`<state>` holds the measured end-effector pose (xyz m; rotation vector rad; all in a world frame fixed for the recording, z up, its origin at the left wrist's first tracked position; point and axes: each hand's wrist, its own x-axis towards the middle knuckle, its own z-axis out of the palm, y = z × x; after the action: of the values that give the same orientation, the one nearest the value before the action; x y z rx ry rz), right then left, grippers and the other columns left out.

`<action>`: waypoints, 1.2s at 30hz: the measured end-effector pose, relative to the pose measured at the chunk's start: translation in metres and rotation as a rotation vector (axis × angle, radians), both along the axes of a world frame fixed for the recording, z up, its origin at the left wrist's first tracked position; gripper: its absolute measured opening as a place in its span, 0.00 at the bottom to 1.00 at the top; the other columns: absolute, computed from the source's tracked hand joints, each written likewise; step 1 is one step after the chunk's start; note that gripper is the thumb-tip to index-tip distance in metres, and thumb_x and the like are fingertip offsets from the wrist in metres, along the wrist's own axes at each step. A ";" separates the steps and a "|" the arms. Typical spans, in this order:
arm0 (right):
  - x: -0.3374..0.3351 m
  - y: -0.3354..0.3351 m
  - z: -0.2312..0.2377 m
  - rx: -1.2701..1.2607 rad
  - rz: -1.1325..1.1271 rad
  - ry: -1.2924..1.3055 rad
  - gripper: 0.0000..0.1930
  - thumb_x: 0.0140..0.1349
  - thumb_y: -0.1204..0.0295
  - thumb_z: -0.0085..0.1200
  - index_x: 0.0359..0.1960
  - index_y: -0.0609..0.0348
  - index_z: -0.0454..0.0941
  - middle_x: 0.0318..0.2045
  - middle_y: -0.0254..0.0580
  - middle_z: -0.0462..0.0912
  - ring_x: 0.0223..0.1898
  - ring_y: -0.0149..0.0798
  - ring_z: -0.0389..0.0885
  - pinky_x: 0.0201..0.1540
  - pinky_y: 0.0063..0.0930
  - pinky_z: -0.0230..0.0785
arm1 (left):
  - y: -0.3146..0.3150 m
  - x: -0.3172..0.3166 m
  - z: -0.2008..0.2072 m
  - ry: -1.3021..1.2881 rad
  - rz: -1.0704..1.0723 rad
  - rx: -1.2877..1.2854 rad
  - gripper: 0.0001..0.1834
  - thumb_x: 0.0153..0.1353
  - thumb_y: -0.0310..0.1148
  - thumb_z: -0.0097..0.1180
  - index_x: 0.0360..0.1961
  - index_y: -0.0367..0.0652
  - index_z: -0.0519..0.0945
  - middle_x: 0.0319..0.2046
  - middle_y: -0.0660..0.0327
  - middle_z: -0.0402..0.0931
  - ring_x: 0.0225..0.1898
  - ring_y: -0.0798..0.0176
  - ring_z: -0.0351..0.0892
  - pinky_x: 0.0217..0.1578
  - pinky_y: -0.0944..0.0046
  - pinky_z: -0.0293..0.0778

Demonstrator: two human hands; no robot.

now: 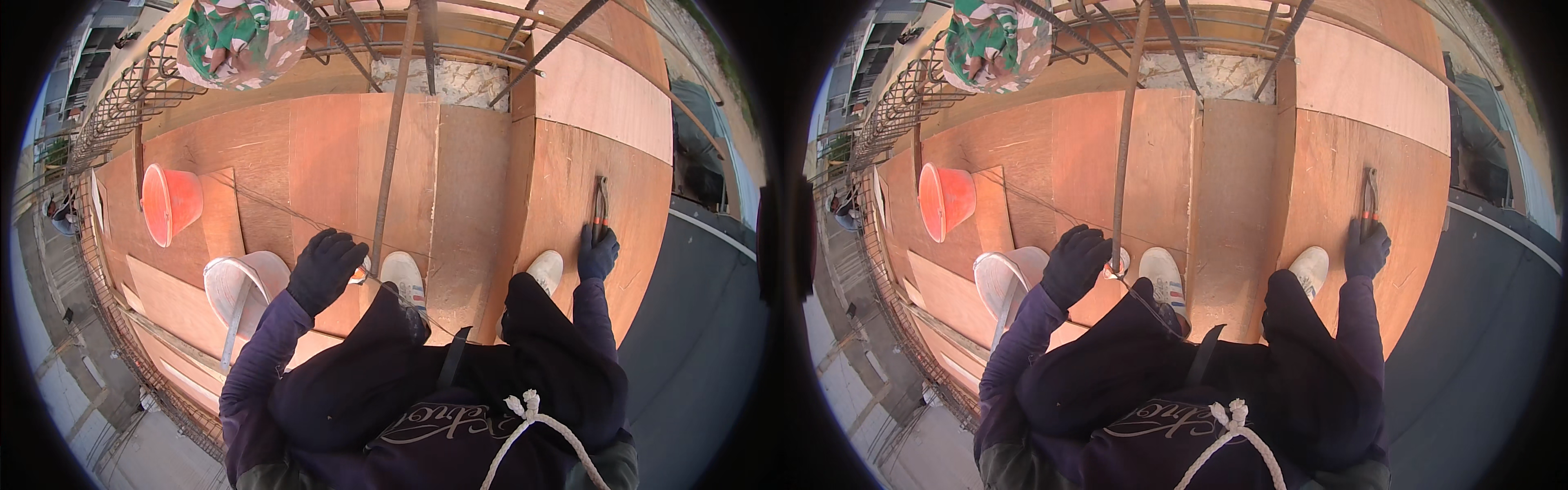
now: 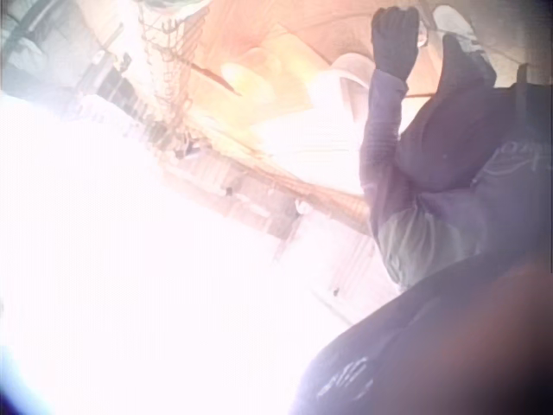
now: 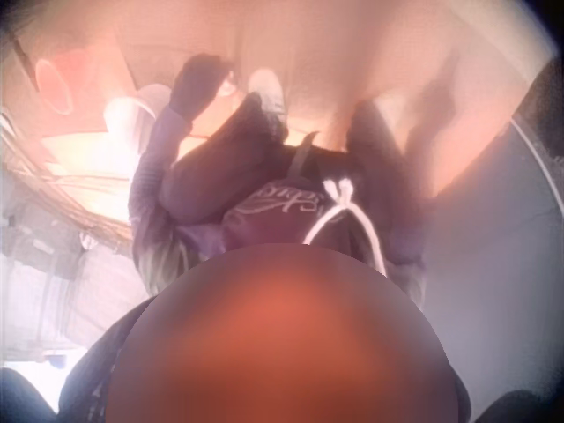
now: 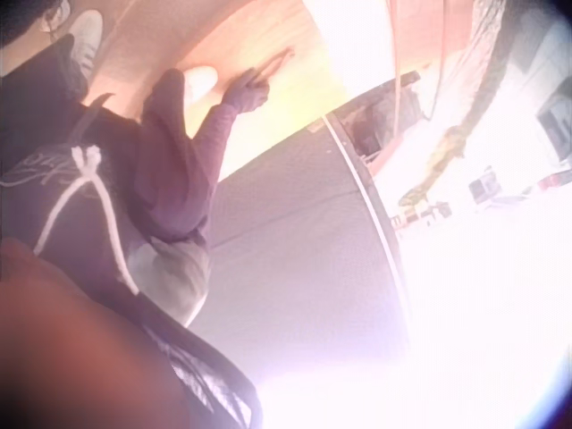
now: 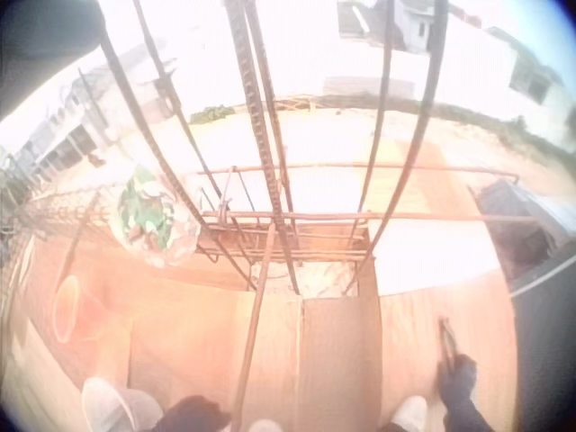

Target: The person ties rebar intersections on a wooden scaffold using wire and pliers. They repeatedly pick up wire, wrap it around rebar joints, and twist it with pliers to secure the structure.

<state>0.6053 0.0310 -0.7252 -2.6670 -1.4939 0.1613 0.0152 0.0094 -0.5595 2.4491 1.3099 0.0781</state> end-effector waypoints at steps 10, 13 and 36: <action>-0.019 0.017 0.045 0.123 0.100 0.015 0.33 0.66 0.48 0.63 0.63 0.61 0.73 0.57 0.58 0.79 0.59 0.59 0.77 0.60 0.53 0.69 | 0.001 -0.010 -0.069 0.291 0.137 -0.036 0.22 0.61 0.32 0.60 0.58 0.50 0.81 0.40 0.64 0.78 0.49 0.58 0.80 0.52 0.50 0.74; -0.033 0.038 0.070 0.197 0.302 0.174 0.25 0.70 0.54 0.61 0.58 0.61 0.78 0.51 0.55 0.83 0.53 0.56 0.82 0.55 0.47 0.73 | 0.044 -0.004 -0.107 0.194 0.187 -0.063 0.21 0.66 0.33 0.57 0.61 0.52 0.79 0.37 0.60 0.81 0.43 0.54 0.82 0.48 0.48 0.75; -0.011 -0.004 0.048 -0.172 0.022 0.184 0.40 0.58 0.63 0.67 0.72 0.52 0.62 0.60 0.54 0.76 0.59 0.62 0.77 0.58 0.58 0.72 | 0.114 -0.007 0.032 -0.169 0.729 0.242 0.22 0.69 0.28 0.63 0.63 0.38 0.79 0.54 0.51 0.84 0.55 0.54 0.84 0.53 0.56 0.77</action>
<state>0.5946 0.0271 -0.6774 -2.6759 -1.5150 0.5449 0.0084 0.1229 -0.5272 1.9448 2.1322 0.6403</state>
